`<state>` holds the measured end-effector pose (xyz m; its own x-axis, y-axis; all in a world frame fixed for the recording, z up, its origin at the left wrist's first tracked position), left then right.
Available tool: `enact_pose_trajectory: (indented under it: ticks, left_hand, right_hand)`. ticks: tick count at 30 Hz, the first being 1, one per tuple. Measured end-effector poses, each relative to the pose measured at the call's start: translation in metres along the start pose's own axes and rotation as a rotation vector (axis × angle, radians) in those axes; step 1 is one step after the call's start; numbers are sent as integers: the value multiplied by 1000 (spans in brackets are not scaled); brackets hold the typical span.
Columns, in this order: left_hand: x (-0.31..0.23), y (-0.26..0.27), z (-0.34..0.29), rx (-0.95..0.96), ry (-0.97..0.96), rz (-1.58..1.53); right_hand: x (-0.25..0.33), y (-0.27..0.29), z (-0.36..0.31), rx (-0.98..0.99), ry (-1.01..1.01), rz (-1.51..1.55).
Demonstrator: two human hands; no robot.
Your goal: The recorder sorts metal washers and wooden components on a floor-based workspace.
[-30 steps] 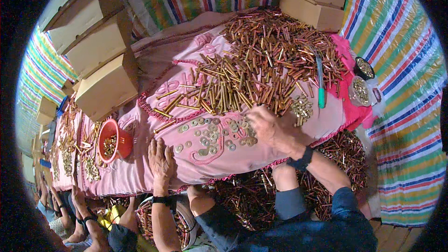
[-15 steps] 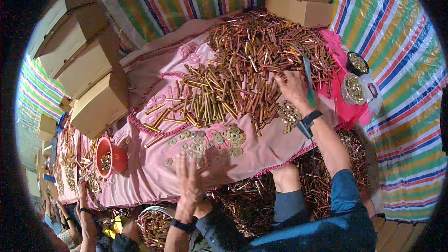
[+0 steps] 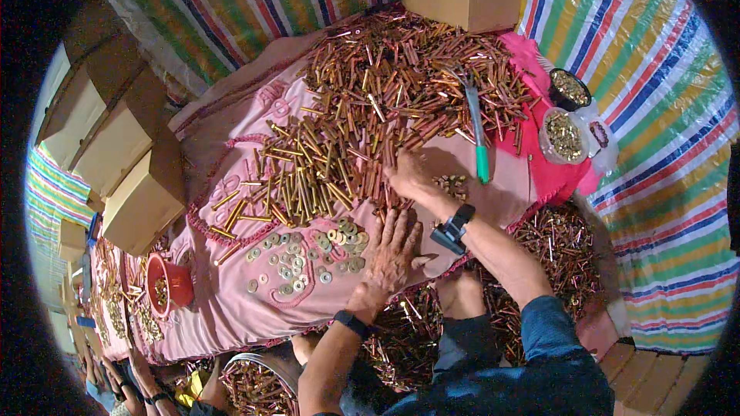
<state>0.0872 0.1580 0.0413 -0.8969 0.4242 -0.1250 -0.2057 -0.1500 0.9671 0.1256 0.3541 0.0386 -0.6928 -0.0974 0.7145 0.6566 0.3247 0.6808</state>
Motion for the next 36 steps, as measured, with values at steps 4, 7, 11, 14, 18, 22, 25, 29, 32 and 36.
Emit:
enact_pose_trajectory:
  ticks: [4, 7, 11, 14, 18, 22, 25, 29, 32, 36]
  left_hand:
    - [9, 2, -12, -37, 67, -10]
    - [7, 4, -10, -109, 105, -31]
    - [8, 4, -15, -115, 163, -66]
    - [3, 12, -6, -102, 171, -69]
    - [5, 4, -6, -116, 202, -89]
    - [11, -4, -12, -140, 244, -69]
    - [11, -5, -14, -200, 256, -99]
    - [16, -6, -23, -296, 266, -123]
    - [20, -8, -29, -323, 247, -96]
    - [20, -19, -35, -316, 185, -83]
  right_hand:
    - [1, 0, -11, 77, 308, 22]
    - [-14, 39, 14, 42, 273, 111]
    - [-26, 87, -7, 107, 315, -21]
    - [-45, 80, -15, 51, 473, -383]
    - [-57, 55, -50, -63, 653, -315]
    - [-51, 29, -72, -72, 577, -350]
    - [-32, 28, -92, -134, 691, -280]
    - [-11, 32, -106, -80, 762, -247]
    - [4, 39, -97, -71, 601, -160]
    - [34, 22, -83, -119, 551, -37]
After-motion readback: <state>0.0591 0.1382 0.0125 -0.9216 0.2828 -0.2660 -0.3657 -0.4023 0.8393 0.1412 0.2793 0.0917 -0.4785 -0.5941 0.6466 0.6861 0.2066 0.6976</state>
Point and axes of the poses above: each hand's wrist, its own z-axis towards the middle knuckle, its own y-axis out of the back of the hand, x = y × z, the point moved 3 cm from there along z, towards the middle knuckle, and after that the axes turned 9 degrees about -y, right-handed, at the moved point
